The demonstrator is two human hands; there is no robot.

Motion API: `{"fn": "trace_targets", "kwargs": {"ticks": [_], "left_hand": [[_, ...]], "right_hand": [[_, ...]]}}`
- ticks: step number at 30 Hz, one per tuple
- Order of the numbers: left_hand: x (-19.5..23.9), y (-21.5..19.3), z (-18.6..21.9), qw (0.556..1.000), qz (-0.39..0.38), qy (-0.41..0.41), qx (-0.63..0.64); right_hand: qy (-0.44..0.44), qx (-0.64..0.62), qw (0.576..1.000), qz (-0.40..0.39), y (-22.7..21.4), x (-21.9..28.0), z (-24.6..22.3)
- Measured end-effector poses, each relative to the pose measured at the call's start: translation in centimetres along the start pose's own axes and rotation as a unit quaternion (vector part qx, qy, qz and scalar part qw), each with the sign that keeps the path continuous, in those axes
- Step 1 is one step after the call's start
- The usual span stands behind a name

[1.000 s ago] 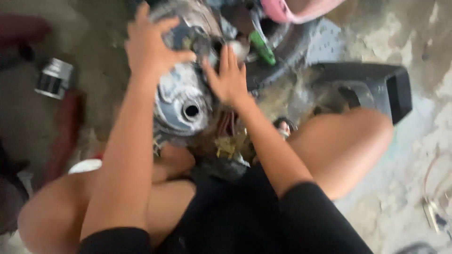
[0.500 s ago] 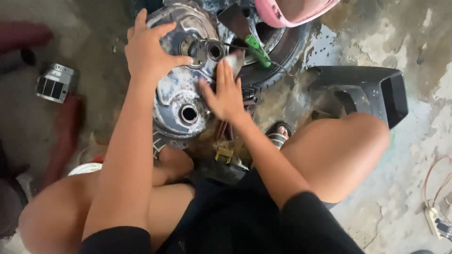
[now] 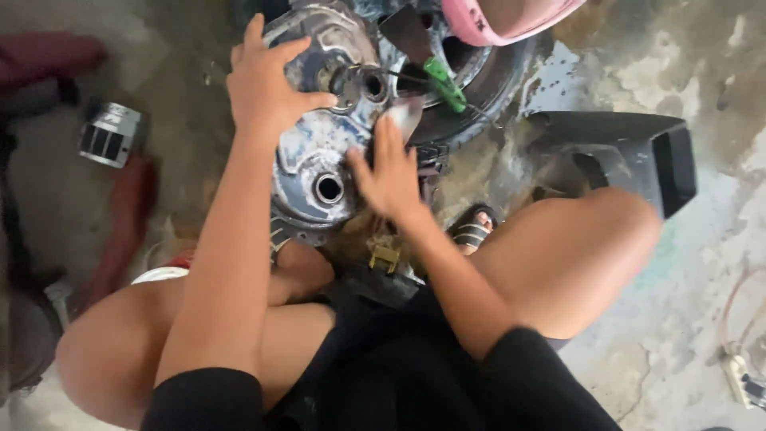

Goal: A person is cleaning a large metal automotive part using a scraper and a cloth while sitting on the floor.

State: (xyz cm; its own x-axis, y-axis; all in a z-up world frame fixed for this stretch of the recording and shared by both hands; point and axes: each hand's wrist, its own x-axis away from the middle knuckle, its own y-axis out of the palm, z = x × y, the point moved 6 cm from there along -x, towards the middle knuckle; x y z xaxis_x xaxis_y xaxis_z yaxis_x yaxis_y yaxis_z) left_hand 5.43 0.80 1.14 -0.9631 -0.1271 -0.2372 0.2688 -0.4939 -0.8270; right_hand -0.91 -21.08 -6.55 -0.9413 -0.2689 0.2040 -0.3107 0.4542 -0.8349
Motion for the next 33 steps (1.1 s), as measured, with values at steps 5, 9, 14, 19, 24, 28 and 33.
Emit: {"fn": "trace_targets", "kwargs": {"ticks": [5, 9, 14, 19, 24, 28, 33], "left_hand": [[0.2, -0.3, 0.2, 1.000, -0.003, -0.016, -0.010], [-0.2, 0.0, 0.1, 1.000, -0.005, -0.011, -0.022], [-0.3, -0.2, 0.2, 0.999, -0.022, -0.015, -0.023], [-0.5, 0.1, 0.0, 0.999, -0.031, -0.022, -0.029], [-0.5, 0.0, 0.0, 0.999, -0.037, -0.031, -0.013], [-0.4, -0.1, 0.1, 0.999, -0.027, -0.025, -0.017], [-0.4, -0.5, 0.4, 1.000, -0.021, -0.021, -0.007]], "right_hand": [[-0.005, -0.063, 0.997, -0.032, -1.8, 4.1, -0.3], [-0.095, -0.107, 0.983, 0.113, -3.7, 4.7, -1.3], [-0.081, -0.146, 0.972, 0.165, -4.8, 4.5, -1.3], [-0.093, -0.200, 0.951, 0.216, -5.5, 3.5, -0.3], [-0.063, -0.222, 0.942, 0.244, -4.9, 3.1, -0.1], [-0.056, -0.220, 0.944, 0.238, -3.4, 2.7, 0.3], [-0.044, -0.203, 0.969, 0.131, -1.6, 1.7, 0.3]]}}
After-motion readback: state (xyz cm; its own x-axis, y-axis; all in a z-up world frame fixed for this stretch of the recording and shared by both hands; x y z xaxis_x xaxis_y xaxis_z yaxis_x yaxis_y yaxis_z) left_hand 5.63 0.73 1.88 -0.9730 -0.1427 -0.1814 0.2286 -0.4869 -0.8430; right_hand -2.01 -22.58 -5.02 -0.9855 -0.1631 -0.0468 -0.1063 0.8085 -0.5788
